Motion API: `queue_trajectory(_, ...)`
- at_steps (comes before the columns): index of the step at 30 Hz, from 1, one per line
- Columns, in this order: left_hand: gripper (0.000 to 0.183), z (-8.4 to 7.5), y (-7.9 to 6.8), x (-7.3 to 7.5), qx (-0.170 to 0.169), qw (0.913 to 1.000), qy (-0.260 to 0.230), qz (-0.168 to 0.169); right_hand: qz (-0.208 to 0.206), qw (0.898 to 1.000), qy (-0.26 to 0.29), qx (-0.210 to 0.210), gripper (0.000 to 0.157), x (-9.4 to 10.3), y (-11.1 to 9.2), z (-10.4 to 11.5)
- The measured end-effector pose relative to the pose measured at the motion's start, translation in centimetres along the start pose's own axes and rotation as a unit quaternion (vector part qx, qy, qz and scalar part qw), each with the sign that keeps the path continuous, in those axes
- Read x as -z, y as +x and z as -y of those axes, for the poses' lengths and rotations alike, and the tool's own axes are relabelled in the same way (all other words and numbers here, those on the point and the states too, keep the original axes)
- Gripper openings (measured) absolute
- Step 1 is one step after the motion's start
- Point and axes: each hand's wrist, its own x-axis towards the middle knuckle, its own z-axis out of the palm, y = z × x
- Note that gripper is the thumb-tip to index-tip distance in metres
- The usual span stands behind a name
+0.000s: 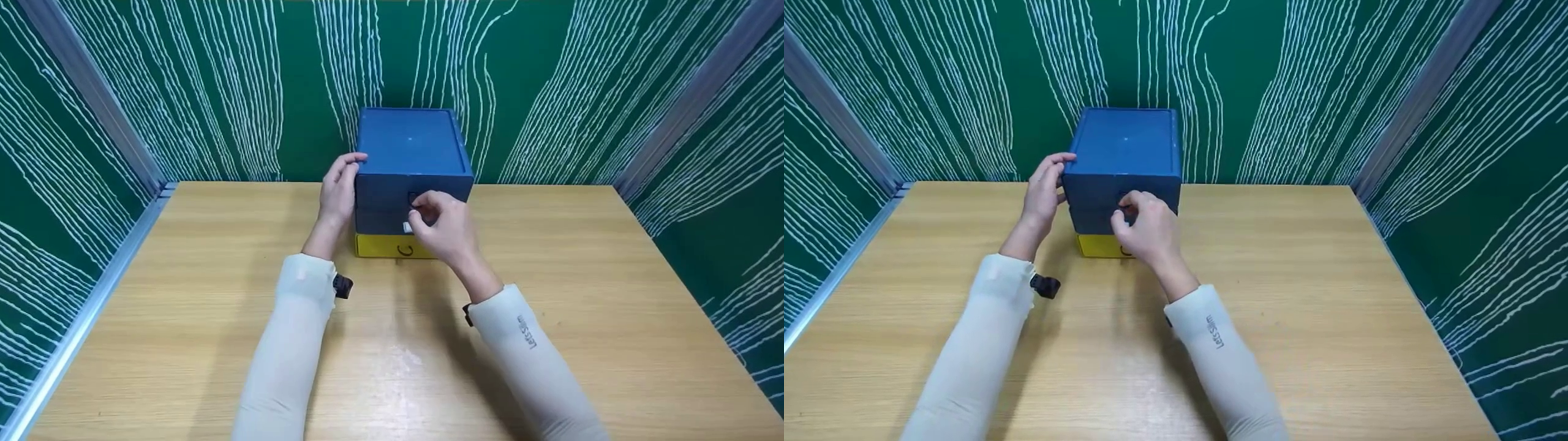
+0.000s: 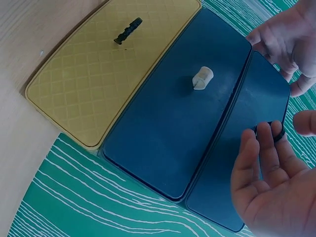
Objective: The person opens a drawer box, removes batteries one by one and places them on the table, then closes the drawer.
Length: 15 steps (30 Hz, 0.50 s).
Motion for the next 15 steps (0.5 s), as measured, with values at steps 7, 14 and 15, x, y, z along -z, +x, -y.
queue_trajectory(7,0.022,-0.20,0.09,-0.01,0.012,0.9999,-0.009,-0.005,-0.012,1.000,-0.010,-0.006,0.011,-0.07,-0.07,0.18)
queue_trajectory(14,0.025,-0.23,0.19,0.12,0.030,0.9995,-0.003,0.004,-0.016,1.000,-0.015,-0.007,0.009,0.00,-0.30,0.19)
queue_trajectory(15,0.025,-0.20,0.18,0.12,0.034,0.9994,-0.004,0.007,-0.016,1.000,-0.017,-0.008,0.009,0.01,-0.39,0.17)
